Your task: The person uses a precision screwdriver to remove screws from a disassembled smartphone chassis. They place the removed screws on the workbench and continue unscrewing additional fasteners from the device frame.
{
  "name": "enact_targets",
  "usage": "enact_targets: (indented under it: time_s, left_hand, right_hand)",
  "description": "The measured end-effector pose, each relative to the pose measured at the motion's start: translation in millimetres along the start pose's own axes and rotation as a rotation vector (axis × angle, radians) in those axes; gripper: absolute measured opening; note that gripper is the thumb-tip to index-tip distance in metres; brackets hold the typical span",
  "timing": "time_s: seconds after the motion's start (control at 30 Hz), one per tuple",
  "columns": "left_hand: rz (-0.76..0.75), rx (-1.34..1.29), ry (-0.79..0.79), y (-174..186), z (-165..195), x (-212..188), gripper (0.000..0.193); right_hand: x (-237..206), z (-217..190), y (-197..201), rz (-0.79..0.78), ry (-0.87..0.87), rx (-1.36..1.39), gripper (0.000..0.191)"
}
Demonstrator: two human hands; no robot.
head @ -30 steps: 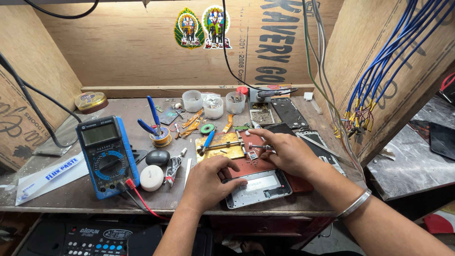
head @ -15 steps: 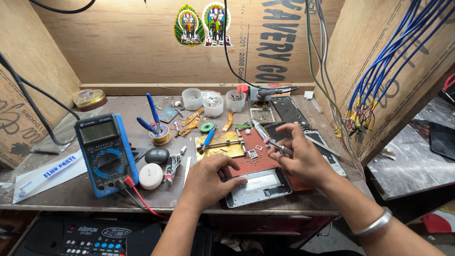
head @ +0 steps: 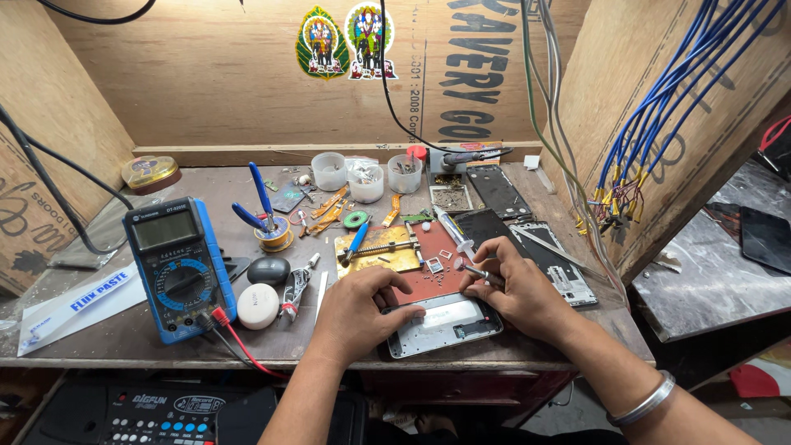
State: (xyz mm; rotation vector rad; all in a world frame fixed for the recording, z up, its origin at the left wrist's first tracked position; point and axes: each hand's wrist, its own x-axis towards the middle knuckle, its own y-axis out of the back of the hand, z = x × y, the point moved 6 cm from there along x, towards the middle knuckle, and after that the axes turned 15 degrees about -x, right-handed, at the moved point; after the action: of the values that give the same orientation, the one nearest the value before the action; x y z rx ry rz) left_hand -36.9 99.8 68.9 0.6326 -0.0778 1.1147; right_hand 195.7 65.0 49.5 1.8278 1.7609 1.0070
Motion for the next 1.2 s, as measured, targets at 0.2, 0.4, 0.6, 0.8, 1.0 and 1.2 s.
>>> enact_targets:
  time_s: [0.2, 0.4, 0.6, 0.8, 1.0, 1.2]
  left_hand:
    - [0.004, 0.002, -0.015, 1, 1, 0, 0.036]
    - [0.002, 0.005, -0.006, 0, 0, 0, 0.036]
    - [0.006, 0.004, -0.017, 1, 0, 0, 0.035]
    - [0.004, 0.006, -0.009, 0, 1, 0, 0.035]
    - [0.002, 0.004, -0.012, -1, 1, -1, 0.035]
    - [0.005, 0.008, -0.013, 0, 0, -1, 0.035]
  right_hand:
    - [-1, -5, 2, 0.025, 0.061, -0.042, 0.029]
    - [-1, -8, 1, 0.012, 0.037, -0.039, 0.028]
    - [-7, -8, 6, 0.066, -0.005, 0.282, 0.053]
    - [-9, -13, 7, 0.35, 0.093, 0.488, 0.083]
    - [-11, -16, 2, 0.392, 0.099, 0.395, 0.081]
    - [-13, -16, 0, 0.401, 0.06, 0.407, 0.078]
